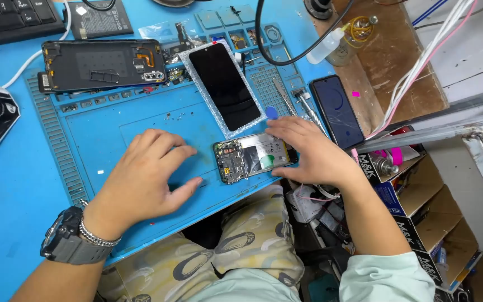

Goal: The person is assembling a mobile phone by carefully aligning and pressing the battery and screen into the frame on a repair bench.

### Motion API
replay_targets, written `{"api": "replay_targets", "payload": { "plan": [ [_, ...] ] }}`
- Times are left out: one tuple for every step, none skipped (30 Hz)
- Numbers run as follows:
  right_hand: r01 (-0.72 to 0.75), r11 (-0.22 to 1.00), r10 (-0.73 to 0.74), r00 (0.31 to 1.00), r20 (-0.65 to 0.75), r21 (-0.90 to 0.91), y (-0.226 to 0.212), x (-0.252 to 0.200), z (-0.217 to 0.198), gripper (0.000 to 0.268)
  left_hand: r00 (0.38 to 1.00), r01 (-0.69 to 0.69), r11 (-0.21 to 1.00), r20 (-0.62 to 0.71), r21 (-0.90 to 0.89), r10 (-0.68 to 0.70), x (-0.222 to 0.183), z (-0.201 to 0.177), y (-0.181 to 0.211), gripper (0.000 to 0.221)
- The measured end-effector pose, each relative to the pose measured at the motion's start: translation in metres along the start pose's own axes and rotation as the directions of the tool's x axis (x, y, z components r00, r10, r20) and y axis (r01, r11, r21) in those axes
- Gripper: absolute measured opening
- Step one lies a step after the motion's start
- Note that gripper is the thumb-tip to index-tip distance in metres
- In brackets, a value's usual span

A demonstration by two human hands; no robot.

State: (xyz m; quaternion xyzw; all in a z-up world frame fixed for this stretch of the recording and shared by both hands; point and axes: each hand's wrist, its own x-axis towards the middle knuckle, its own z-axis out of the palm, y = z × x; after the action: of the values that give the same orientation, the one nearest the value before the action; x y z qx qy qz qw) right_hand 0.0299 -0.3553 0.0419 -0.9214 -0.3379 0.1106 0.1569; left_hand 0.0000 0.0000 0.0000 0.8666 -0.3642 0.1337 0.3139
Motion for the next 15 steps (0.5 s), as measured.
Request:
{"api": "replay_targets", "payload": {
  "plan": [
    [0.004, 1.000, -0.004, 1.000, 0.009, 0.005, 0.003, 0.002, 0.001, 0.082, 1.000, 0.010, 1.000, 0.001, -0.002, -0.010, 0.000, 0.000, 0.000, 0.042],
    [0.010, 0.999, -0.010, 1.000, 0.006, 0.047, 0.005, 0.003, 0.001, 0.082, 0.999, 0.011, 0.999, 0.030, 0.031, -0.012, 0.000, 0.000, 0.000, 0.047],
    [0.017, 0.996, -0.017, 1.000, 0.002, 0.093, 0.009, 0.005, 0.003, 0.082, 0.998, 0.012, 0.998, 0.061, 0.065, -0.016, 0.000, -0.001, 0.000, 0.051],
    [0.020, 0.995, -0.021, 1.000, 0.010, 0.100, 0.009, 0.005, 0.004, 0.082, 0.998, 0.022, 0.998, 0.064, 0.064, -0.027, 0.000, 0.002, 0.002, 0.051],
    [0.050, 0.993, -0.047, 0.998, -0.035, 0.105, 0.010, 0.005, 0.005, 0.080, 0.997, 0.025, 0.998, 0.077, 0.059, -0.030, 0.001, 0.003, 0.003, 0.055],
    [0.080, 0.991, -0.071, 0.994, -0.081, 0.110, 0.010, 0.006, 0.006, 0.078, 0.995, 0.029, 0.998, 0.090, 0.054, -0.033, 0.002, 0.004, 0.004, 0.059],
    [0.082, 0.990, -0.073, 0.994, -0.083, 0.118, 0.011, 0.006, 0.007, 0.078, 0.995, 0.031, 0.998, 0.098, 0.058, -0.036, 0.007, 0.009, 0.006, 0.059],
    [0.086, 0.989, -0.075, 0.993, -0.096, 0.121, 0.013, 0.006, 0.007, 0.079, 0.992, 0.020, 0.996, 0.119, 0.086, -0.030, 0.010, 0.014, 0.008, 0.069],
    [0.091, 0.988, -0.078, 0.992, -0.103, 0.125, 0.014, 0.006, 0.008, 0.079, 0.990, 0.012, 0.994, 0.140, 0.112, -0.028, 0.013, 0.020, 0.012, 0.080],
    [0.093, 0.987, -0.080, 0.992, -0.101, 0.134, 0.015, 0.006, 0.012, 0.079, 0.989, 0.018, 0.993, 0.147, 0.113, -0.034, 0.018, 0.025, 0.015, 0.080],
    [0.079, 0.987, -0.067, 0.994, -0.090, 0.137, 0.016, 0.006, 0.014, 0.088, 0.983, 0.009, 0.981, 0.176, 0.195, -0.044, 0.024, 0.030, 0.020, 0.087],
    [0.066, 0.988, -0.055, 0.995, -0.079, 0.140, 0.016, 0.005, 0.015, 0.096, 0.977, -0.003, 0.962, 0.204, 0.275, -0.055, 0.030, 0.035, 0.024, 0.095],
    [0.068, 0.988, -0.058, 0.995, -0.076, 0.142, 0.017, 0.006, 0.017, 0.096, 0.977, 0.002, 0.962, 0.204, 0.275, -0.060, 0.033, 0.037, 0.025, 0.095],
    [0.079, 0.987, -0.069, 0.995, -0.077, 0.142, 0.017, 0.006, 0.019, 0.090, 0.978, -0.007, 0.952, 0.201, 0.305, -0.057, 0.036, 0.040, 0.026, 0.087],
    [0.092, 0.986, -0.080, 0.993, -0.084, 0.139, 0.017, 0.006, 0.020, 0.084, 0.979, -0.020, 0.941, 0.198, 0.338, -0.050, 0.041, 0.041, 0.026, 0.079]
  ]
}}
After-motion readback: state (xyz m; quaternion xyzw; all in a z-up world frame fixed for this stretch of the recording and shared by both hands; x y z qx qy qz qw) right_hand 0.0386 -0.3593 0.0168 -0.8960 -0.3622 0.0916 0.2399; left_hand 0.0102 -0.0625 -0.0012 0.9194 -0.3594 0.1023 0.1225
